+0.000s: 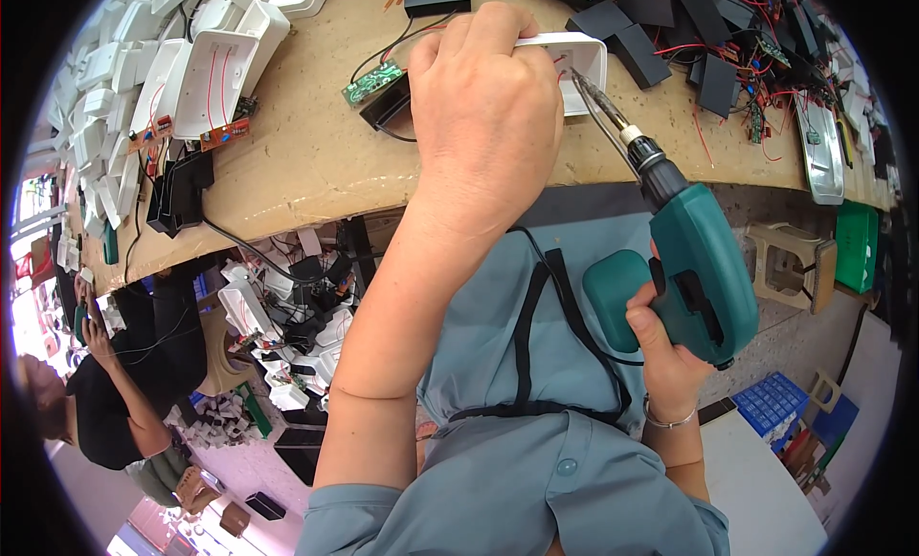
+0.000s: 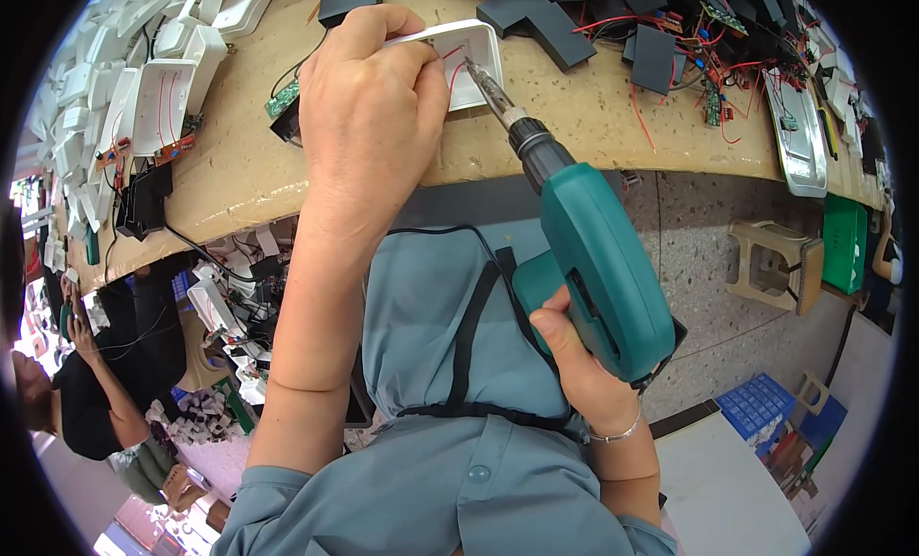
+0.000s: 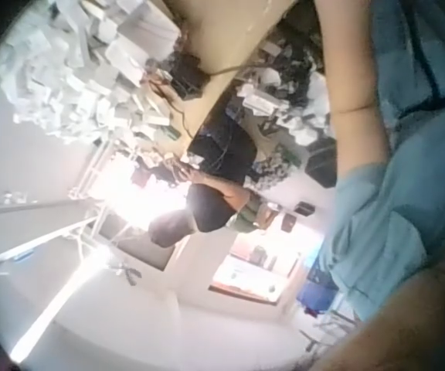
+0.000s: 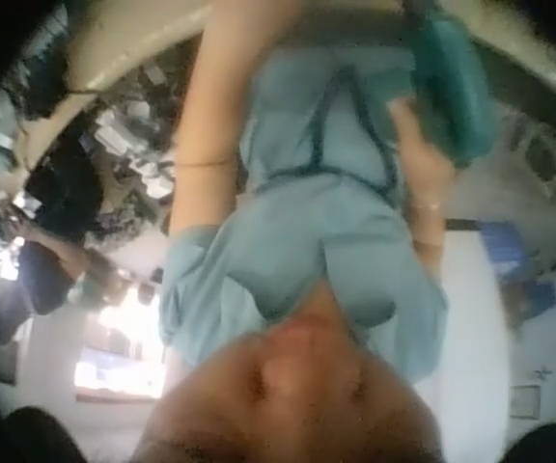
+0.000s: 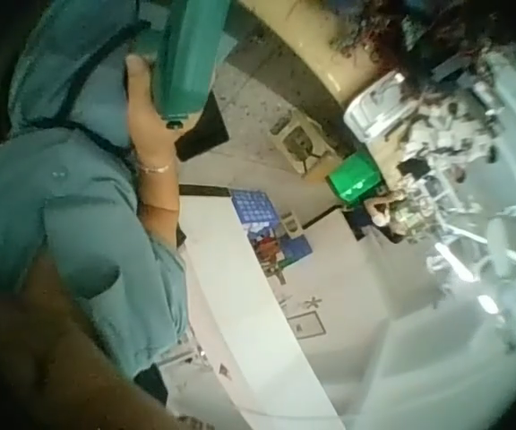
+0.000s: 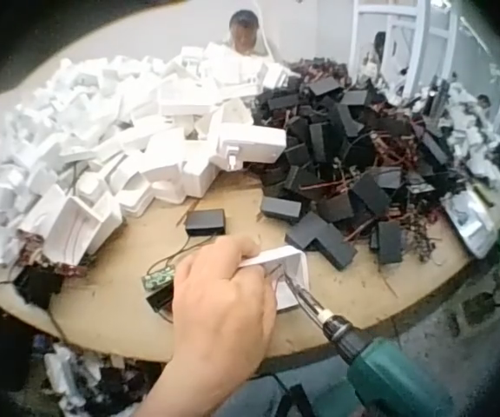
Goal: Soldering red and black wires into small white plastic housings at a production workbench.
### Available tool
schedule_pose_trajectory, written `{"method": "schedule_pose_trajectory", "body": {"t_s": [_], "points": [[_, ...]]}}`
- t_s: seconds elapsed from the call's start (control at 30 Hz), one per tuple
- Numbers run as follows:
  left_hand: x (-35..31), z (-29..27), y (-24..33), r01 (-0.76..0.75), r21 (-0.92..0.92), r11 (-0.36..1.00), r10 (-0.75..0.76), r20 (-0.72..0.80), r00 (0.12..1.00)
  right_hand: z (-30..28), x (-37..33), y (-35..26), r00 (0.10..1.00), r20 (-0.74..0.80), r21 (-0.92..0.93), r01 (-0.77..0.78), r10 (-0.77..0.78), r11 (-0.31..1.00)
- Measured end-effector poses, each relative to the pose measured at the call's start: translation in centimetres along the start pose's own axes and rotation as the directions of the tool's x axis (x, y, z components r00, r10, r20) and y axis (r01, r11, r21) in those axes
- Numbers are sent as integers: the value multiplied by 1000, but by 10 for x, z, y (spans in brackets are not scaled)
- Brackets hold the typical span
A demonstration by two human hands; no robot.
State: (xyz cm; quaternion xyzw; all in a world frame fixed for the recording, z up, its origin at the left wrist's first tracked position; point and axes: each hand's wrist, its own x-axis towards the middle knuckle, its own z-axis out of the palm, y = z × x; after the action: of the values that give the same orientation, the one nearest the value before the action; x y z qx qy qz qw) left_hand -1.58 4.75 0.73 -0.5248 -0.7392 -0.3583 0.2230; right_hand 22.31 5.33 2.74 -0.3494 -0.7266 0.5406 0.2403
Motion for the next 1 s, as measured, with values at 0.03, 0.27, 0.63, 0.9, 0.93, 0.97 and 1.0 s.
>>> {"method": "schedule_pose_trajectory", "body": {"t_s": [0.03, 0.27, 0.63, 0.9, 0.93, 0.97, 1.0], "points": [[0, 0, 0, 0, -2, 1000, 0, -2, 1000, -1, -1, 1, 1000, -1, -3, 1, -1, 1000], [2, 0, -5, 37, -50, 998, -35, 50, 998, -4, -3, 3, 997, -67, 97, 53, -46, 994], [-6, -54, -4, -29, -139, 990, 72, 313, 947, -47, 1, 27, 981, 144, 53, 121, -127, 991], [-5, -29, -13, -114, -100, 988, 121, 67, 990, -9, -1, 10, 929, -238, 109, 315, -283, 943], [-5, -30, -14, -84, -109, 991, 95, 97, 991, -9, -1, 11, 923, -263, 102, 317, -282, 943], [-6, -31, -16, -85, -98, 992, 94, 88, 992, -8, -1, 11, 921, -258, 106, 328, -293, 939], [-6, -32, -18, -66, -113, 991, 80, 120, 990, -8, -1, 8, 925, -268, 133, 312, -268, 941]]}}
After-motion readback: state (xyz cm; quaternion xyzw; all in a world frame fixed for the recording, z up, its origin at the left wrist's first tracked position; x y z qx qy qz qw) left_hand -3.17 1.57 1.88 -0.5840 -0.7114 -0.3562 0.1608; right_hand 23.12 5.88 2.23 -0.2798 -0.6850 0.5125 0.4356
